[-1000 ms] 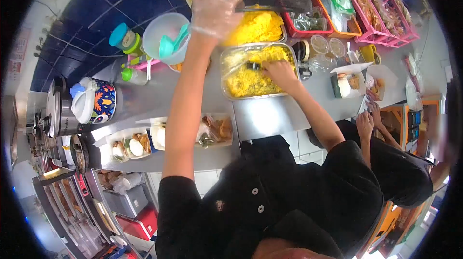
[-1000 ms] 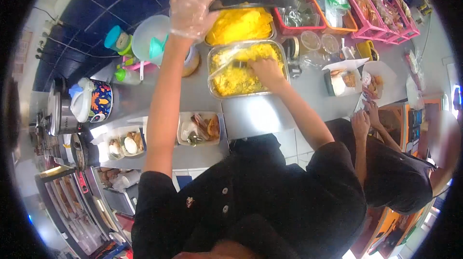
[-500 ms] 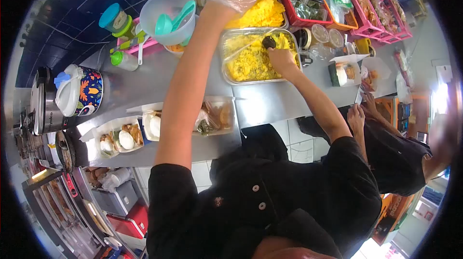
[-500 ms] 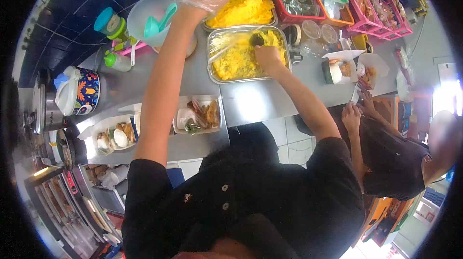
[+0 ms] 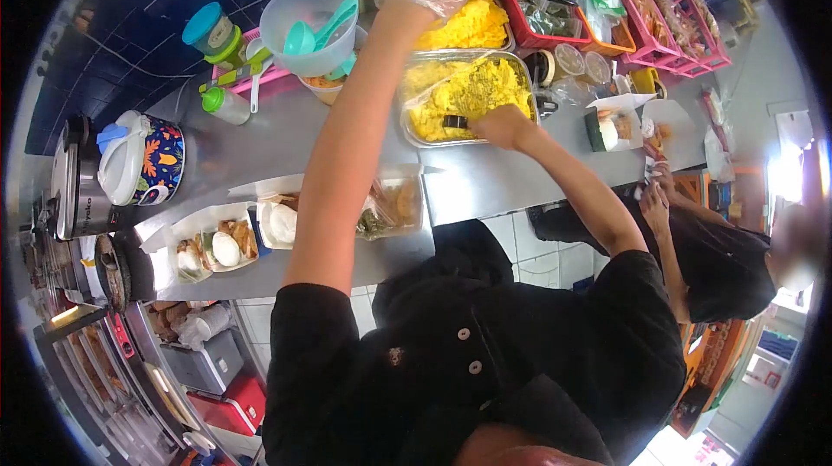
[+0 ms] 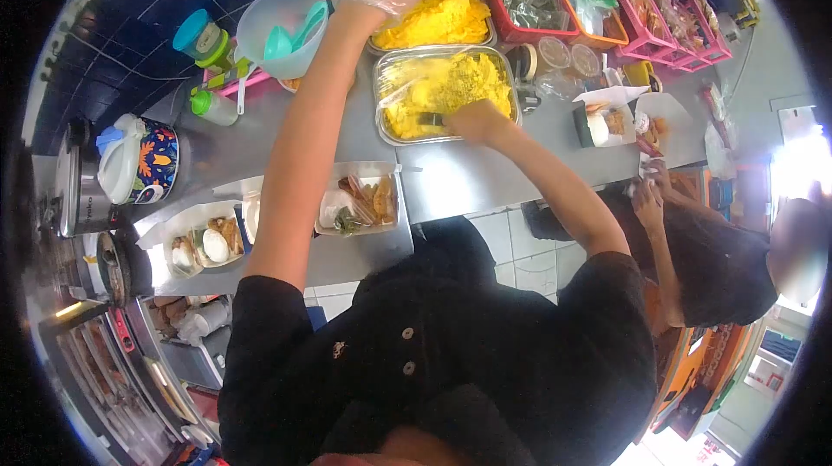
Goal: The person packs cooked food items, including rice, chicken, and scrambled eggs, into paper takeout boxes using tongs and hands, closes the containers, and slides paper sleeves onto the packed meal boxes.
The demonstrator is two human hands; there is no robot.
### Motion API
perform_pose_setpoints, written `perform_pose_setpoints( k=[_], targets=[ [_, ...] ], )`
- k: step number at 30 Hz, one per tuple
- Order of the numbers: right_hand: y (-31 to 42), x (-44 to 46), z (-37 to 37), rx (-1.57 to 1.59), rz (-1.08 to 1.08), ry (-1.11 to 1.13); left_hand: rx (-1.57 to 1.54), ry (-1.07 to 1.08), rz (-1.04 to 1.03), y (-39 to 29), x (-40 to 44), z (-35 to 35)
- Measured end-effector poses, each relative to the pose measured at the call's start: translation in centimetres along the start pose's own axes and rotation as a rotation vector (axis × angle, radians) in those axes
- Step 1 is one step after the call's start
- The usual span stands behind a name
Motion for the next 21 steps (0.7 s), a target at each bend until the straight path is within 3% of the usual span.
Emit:
perform_pose_setpoints(
  k=[2,6,10,11,16,21],
  targets=[
    [-0.9,0.2,1.5,0.0,-0.055,0.001,0.007,-0.047,-0.013,0.1,0.1,-0.8],
    [-1.0,3.0,-0.1,-0.042,-0.167,-0.207,-0.023,-0.016,-0.011,0.3,-0.2,-0.5],
    [1.3,3.6,-2.3,-0.081,-0.001,-0.267,-0.024,-0.014,-0.019,0.3,0.0,-0.5],
    [1.6,3.1,-1.7,-0.076,-0.022,-0.124,-0.021,-0.022,-0.021,0.4,-0.1,-0.5],
    [1.7,1.7,1.0,-0.036,0.084,0.111,-0.012,-0.066,-0.04,0.3,0.0,-0.3],
    [-0.2,5.7,-0.9,0.468,0.322,0.138,-0.022,-0.041,-0.02,0.3,0.1,-0.4]
  ],
)
Point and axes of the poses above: each hand's wrist, its own x-axis towards the middle knuckle, its own z-axis out of the back of the hand, y = z × x, the point moved 7 cm from there along x, towards the middle knuckle, and after that the axes turned 7 degrees about y, right-handed, at the moved point
